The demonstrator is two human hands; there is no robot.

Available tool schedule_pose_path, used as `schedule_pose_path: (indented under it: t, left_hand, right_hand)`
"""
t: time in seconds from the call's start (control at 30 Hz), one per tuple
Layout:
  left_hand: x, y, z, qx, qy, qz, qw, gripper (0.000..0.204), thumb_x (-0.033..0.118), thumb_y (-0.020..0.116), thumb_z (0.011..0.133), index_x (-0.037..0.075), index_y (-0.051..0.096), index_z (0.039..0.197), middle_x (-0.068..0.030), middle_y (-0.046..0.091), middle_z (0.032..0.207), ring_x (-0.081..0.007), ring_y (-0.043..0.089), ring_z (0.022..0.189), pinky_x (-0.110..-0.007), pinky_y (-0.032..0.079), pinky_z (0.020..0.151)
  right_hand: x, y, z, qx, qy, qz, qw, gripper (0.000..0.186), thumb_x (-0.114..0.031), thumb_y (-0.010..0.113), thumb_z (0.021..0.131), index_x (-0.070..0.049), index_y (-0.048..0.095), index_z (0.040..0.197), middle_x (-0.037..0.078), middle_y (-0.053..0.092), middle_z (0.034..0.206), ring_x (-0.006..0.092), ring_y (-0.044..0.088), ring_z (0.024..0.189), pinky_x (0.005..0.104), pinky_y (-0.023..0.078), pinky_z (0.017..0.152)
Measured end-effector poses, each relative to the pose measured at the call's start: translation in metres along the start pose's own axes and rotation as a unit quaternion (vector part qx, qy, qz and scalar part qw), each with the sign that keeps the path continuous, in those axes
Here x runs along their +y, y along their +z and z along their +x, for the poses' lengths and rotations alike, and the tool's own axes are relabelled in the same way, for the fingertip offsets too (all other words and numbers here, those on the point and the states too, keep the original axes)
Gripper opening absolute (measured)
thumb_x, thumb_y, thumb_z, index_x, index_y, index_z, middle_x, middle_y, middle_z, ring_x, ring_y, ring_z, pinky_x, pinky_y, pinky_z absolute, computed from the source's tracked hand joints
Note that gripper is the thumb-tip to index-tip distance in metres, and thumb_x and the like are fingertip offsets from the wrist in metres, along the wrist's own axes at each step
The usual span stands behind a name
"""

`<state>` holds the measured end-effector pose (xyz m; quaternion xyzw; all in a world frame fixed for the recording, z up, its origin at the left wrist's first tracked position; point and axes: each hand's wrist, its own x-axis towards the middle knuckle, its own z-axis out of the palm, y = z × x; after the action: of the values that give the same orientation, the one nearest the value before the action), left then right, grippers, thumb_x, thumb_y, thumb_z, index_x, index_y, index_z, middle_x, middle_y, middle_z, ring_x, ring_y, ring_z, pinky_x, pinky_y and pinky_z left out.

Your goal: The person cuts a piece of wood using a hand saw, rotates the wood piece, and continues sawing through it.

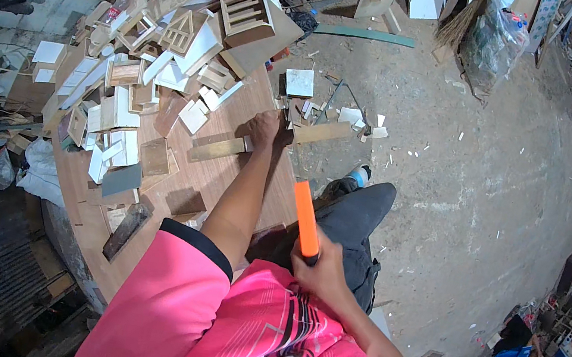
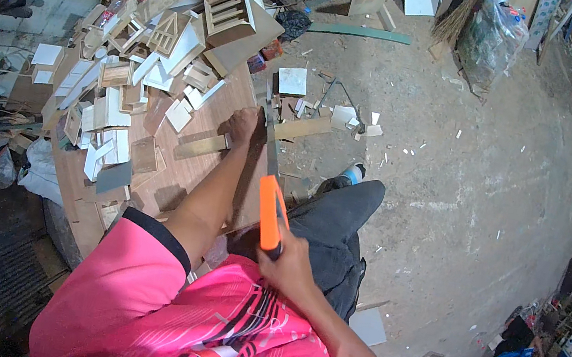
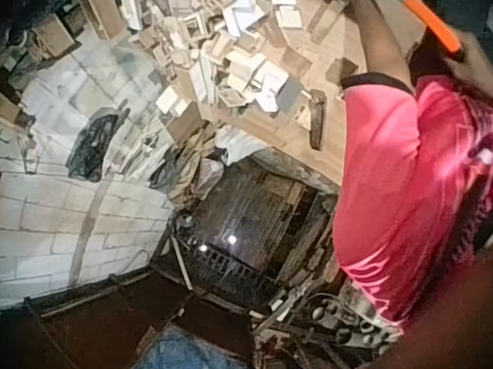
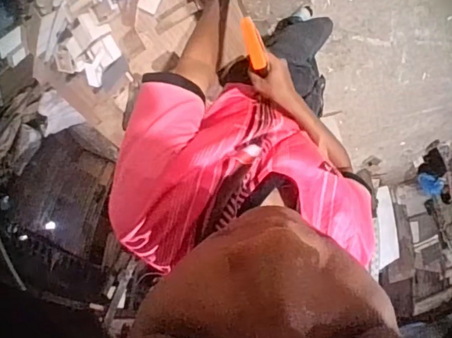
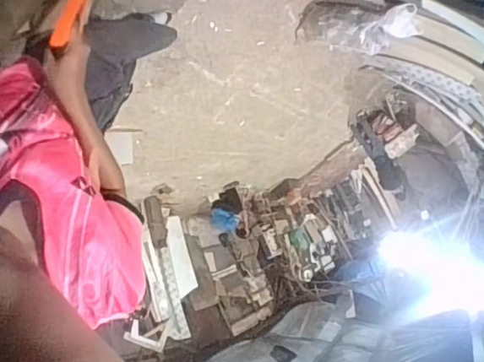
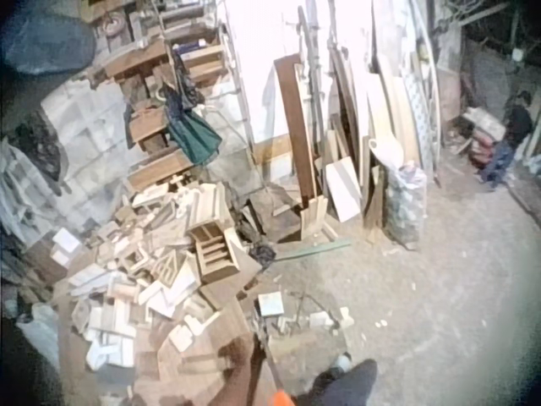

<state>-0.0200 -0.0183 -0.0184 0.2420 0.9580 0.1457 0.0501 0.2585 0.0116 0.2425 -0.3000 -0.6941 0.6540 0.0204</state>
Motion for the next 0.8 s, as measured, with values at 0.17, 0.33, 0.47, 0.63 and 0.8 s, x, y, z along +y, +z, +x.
schedule_pose_path:
  t: [0.17, 0.33, 0.47, 0.63, 0.8]
  left_hand:
    - [0.047, -0.028, -0.005, -0.047, 0.027, -0.061, 0.997, 0.028, 0.028, 0.058, 0.084, 0.006, 0.066, 0.069, -0.0187, 0.066, 0.071, -0.0365, 0.067, 0.069, -0.049, 0.050, 0.062]
    - [0.039, -0.021, -0.008, -0.006, -0.068, -0.030, 0.997, 0.033, 0.032, 0.056, 0.085, 0.004, 0.067, 0.071, -0.0208, 0.065, 0.070, -0.0383, 0.067, 0.073, -0.049, 0.050, 0.065]
    - [0.003, 0.009, -0.001, -0.007, -0.055, -0.029, 0.998, 0.036, 0.032, 0.052, 0.089, 0.004, 0.067, 0.071, -0.0217, 0.066, 0.072, -0.0387, 0.066, 0.073, -0.049, 0.050, 0.067]
    - [0.011, -0.002, -0.002, -0.007, -0.006, -0.036, 0.999, 0.035, 0.031, 0.052, 0.088, 0.005, 0.067, 0.071, -0.0210, 0.065, 0.073, -0.0392, 0.065, 0.073, -0.050, 0.050, 0.067]
    - [0.046, -0.020, -0.008, -0.027, 0.023, -0.037, 0.999, 0.035, 0.032, 0.049, 0.089, 0.006, 0.068, 0.074, -0.0197, 0.066, 0.076, -0.0393, 0.065, 0.072, -0.050, 0.050, 0.065]
  right_hand:
    - [0.051, 0.007, 0.100, 0.094, -0.020, -0.015, 0.995, 0.013, -0.002, 0.064, 0.073, 0.000, 0.055, 0.082, 0.015, 0.058, 0.069, 0.0220, 0.059, 0.063, 0.0342, 0.047, 0.062]
    - [0.033, 0.022, 0.087, 0.069, -0.031, -0.040, 0.996, 0.016, -0.002, 0.064, 0.072, 0.001, 0.055, 0.085, 0.019, 0.059, 0.069, 0.0308, 0.065, 0.068, 0.0366, 0.048, 0.064]
    - [0.001, 0.004, 0.004, 0.023, -0.046, 0.001, 0.999, 0.018, 0.001, 0.064, 0.073, -0.001, 0.055, 0.088, 0.016, 0.059, 0.073, 0.0291, 0.065, 0.069, 0.0337, 0.050, 0.066]
    - [0.018, 0.005, 0.028, 0.055, -0.051, -0.003, 0.997, 0.015, 0.001, 0.063, 0.073, -0.001, 0.054, 0.084, 0.013, 0.056, 0.068, 0.0210, 0.061, 0.065, 0.0324, 0.048, 0.064]
    - [0.070, 0.017, 0.109, 0.069, -0.049, -0.054, 0.995, 0.013, -0.002, 0.063, 0.074, 0.001, 0.054, 0.083, 0.012, 0.056, 0.067, 0.0191, 0.057, 0.062, 0.0321, 0.047, 0.061]
